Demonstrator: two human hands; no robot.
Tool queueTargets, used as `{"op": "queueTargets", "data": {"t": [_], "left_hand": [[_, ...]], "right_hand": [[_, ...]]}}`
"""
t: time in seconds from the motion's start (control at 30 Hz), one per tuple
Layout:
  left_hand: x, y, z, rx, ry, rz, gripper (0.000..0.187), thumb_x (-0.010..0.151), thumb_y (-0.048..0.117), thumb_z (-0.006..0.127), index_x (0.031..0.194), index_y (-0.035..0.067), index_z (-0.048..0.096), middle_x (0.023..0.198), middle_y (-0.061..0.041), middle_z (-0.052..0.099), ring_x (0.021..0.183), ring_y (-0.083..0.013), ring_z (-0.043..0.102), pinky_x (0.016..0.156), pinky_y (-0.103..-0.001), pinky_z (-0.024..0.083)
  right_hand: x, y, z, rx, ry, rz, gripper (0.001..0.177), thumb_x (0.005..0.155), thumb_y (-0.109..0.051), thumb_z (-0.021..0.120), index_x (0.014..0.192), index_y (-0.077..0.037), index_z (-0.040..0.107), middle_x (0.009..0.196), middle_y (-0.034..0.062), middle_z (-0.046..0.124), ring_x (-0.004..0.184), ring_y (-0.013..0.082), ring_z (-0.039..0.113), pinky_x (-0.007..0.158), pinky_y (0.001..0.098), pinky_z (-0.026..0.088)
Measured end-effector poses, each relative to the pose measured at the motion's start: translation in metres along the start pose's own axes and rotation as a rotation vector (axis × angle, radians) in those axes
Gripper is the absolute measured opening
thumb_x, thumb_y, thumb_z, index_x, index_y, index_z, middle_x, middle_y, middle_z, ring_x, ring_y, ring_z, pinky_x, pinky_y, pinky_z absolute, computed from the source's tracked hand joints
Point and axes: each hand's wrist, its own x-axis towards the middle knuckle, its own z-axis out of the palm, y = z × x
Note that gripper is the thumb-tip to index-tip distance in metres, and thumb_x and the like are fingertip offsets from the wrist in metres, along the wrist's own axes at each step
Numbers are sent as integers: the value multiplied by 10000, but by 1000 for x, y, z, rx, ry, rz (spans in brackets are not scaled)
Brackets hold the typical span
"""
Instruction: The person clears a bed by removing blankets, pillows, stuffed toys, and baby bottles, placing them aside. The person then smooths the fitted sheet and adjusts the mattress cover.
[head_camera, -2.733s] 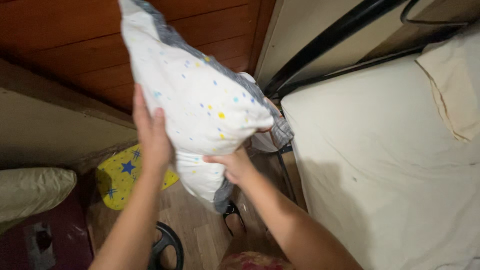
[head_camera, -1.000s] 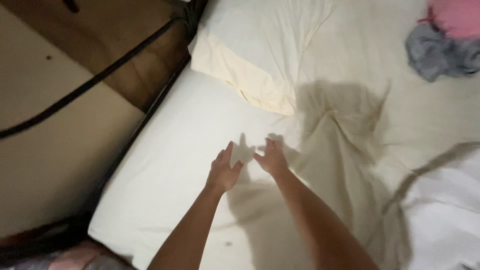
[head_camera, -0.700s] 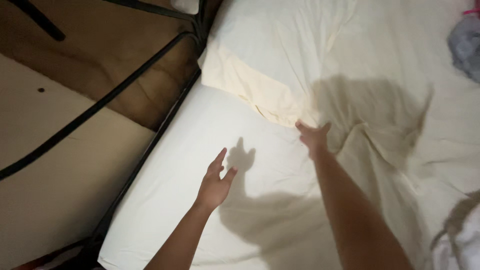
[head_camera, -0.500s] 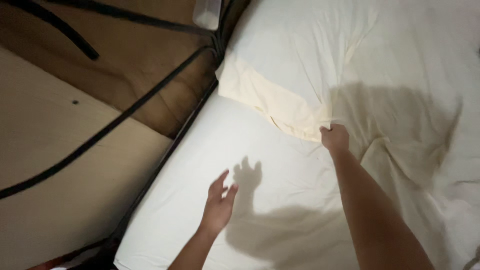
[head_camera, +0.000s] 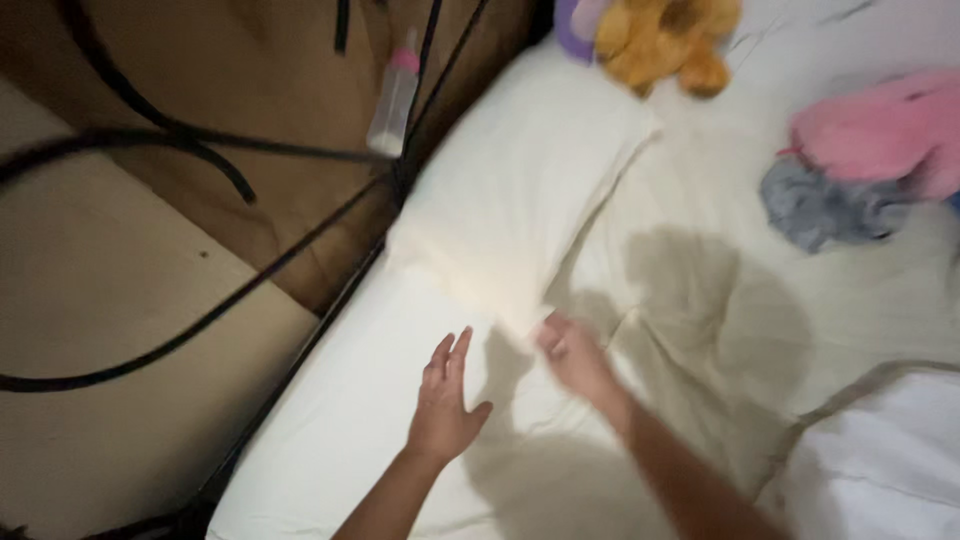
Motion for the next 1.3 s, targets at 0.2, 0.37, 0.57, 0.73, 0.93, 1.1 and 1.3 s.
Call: {"op": "queueTargets", "data": {"t": [0.2,0.37,0.57,0.73,0.93,1.1,1.3], "left_hand": [[-38,-2,-10,66,268,281,603,811,239,779,1379,189,580,1356,-178,615,1302,-359,544,1083,-442,437],[-103,-26,-8,-529,228,246,381,857,170,624,1211,51,702,981,-75,796,952,-254,763,856,-360,572],[-176,-69,-67,-237,218,864,452,859,81,695,1296,-7,619,1145,-154,718,1027,-302,690,891,-395,530],[-293,-129,-151,-128,326,18,202,918,163,674,1072,55,747,813,-119,709,712,-273,677,628,-386,543],[-369,-79,-217,-241,391,75,291,842,144,639,1098,58,748,899,-88,751,809,-213,757,755,-330,573],[-377,-27,-217,370,499,251,751,605,255,864,1272,46,591,1129,-189,688,1057,-379,621,934,-468,467],[-366,-39,-170,646,241,107,726,669,270,840,1322,105,570,1146,-139,709,1103,-318,667,1015,-485,475]], "right_hand": [[-149,-84,34,344,-133,-414,133,956,-161,743,1006,-40,715,1032,100,700,962,243,683,884,336,544],[-197,-91,48,306,76,-402,730,776,-192,908,1394,-79,536,1432,194,521,1356,381,428,1135,480,301],[-210,-102,17,-331,61,-34,1325,590,-236,967,1629,-218,145,1640,256,99,1494,442,124,1185,588,160],[-219,-87,18,-547,-21,-283,807,689,-75,775,1424,-148,453,1471,130,452,1427,340,372,1208,538,255],[-231,-88,77,-407,-21,-347,311,716,47,639,978,-80,748,1029,143,748,1019,341,684,933,458,514],[-250,-194,108,-57,132,-671,386,644,22,653,1008,-41,763,1012,179,751,933,371,712,847,457,551],[-335,-310,115,-74,-112,-673,79,745,-134,727,733,-78,672,813,105,729,794,346,705,767,485,536]]}}
